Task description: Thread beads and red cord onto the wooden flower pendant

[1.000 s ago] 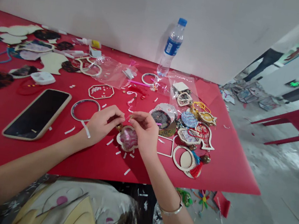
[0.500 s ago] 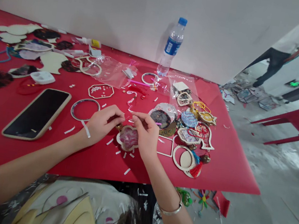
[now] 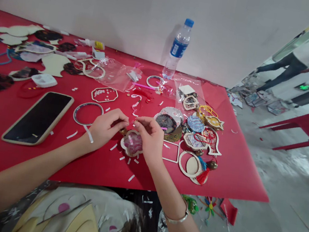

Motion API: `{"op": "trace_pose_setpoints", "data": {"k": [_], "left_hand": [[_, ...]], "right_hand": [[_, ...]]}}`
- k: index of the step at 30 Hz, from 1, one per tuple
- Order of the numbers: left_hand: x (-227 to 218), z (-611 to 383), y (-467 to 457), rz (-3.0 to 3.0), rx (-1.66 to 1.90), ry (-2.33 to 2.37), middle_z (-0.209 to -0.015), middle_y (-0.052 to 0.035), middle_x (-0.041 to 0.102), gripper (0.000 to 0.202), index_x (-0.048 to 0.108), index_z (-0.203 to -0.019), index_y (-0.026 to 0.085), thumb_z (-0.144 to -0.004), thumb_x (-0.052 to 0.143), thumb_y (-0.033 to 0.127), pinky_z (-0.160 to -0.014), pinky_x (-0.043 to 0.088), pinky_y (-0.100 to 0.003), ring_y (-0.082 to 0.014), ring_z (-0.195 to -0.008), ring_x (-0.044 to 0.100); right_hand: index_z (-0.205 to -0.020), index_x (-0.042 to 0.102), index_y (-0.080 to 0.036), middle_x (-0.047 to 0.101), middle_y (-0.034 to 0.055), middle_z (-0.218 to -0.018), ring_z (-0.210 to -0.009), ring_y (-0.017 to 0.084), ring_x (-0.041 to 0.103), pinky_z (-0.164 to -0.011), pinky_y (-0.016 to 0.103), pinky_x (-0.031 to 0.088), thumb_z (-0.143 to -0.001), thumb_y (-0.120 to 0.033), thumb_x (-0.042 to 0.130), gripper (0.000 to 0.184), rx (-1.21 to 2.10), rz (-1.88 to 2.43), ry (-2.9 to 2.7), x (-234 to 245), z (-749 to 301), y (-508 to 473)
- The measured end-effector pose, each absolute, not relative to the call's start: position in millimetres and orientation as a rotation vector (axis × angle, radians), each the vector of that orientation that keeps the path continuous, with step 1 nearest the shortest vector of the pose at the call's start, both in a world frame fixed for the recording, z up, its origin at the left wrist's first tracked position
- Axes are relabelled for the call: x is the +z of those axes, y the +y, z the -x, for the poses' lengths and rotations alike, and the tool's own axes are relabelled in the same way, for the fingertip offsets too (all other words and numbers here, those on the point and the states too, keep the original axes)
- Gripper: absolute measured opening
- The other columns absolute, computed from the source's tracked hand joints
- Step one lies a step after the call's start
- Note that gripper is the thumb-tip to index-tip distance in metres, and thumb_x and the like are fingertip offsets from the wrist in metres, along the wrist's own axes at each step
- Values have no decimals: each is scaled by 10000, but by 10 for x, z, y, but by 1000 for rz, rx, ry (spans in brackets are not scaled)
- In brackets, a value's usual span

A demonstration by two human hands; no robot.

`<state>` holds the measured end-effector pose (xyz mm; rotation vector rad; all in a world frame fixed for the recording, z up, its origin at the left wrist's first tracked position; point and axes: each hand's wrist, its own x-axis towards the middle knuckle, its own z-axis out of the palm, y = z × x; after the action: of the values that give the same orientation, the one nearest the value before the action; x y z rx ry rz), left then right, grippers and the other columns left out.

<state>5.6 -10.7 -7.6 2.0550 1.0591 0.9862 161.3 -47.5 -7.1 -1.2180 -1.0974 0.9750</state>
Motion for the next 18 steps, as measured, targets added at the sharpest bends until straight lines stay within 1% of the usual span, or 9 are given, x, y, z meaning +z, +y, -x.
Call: {"op": "trace_pose_setpoints", "data": {"k": [5, 9, 18], "left_hand": [[-77, -52, -103, -2059, 1007, 1050, -767, 15, 562, 72, 556, -796, 180, -862, 528, 171, -669, 414, -237, -116, -714, 532], [-72, -58, -104, -2080, 1012, 1029, -766, 14, 557, 77, 557, -793, 176, -864, 530, 176, -675, 417, -236, -117, -719, 534], [-67, -51, -105, -2127, 980, 1012, -765, 10, 553, 95, 562, -792, 182, -875, 518, 197, -679, 419, -244, -122, -716, 530]], "right_hand": [[-813, 672, -228, 688, -21, -794, -765, 128, 630, -707, 255, 510, -727, -267, 698, 98, 985, 1199, -1064, -72, -1609, -480], [-805, 680, -224, 683, -17, -786, -752, 130, 618, -681, 251, 504, -718, -285, 711, 111, 956, 1224, -1094, -56, -1609, -486], [-830, 689, -231, 677, -5, -825, -762, 138, 596, -718, 267, 486, -735, -314, 698, 127, 943, 1250, -1143, -61, -1630, -495]]}}
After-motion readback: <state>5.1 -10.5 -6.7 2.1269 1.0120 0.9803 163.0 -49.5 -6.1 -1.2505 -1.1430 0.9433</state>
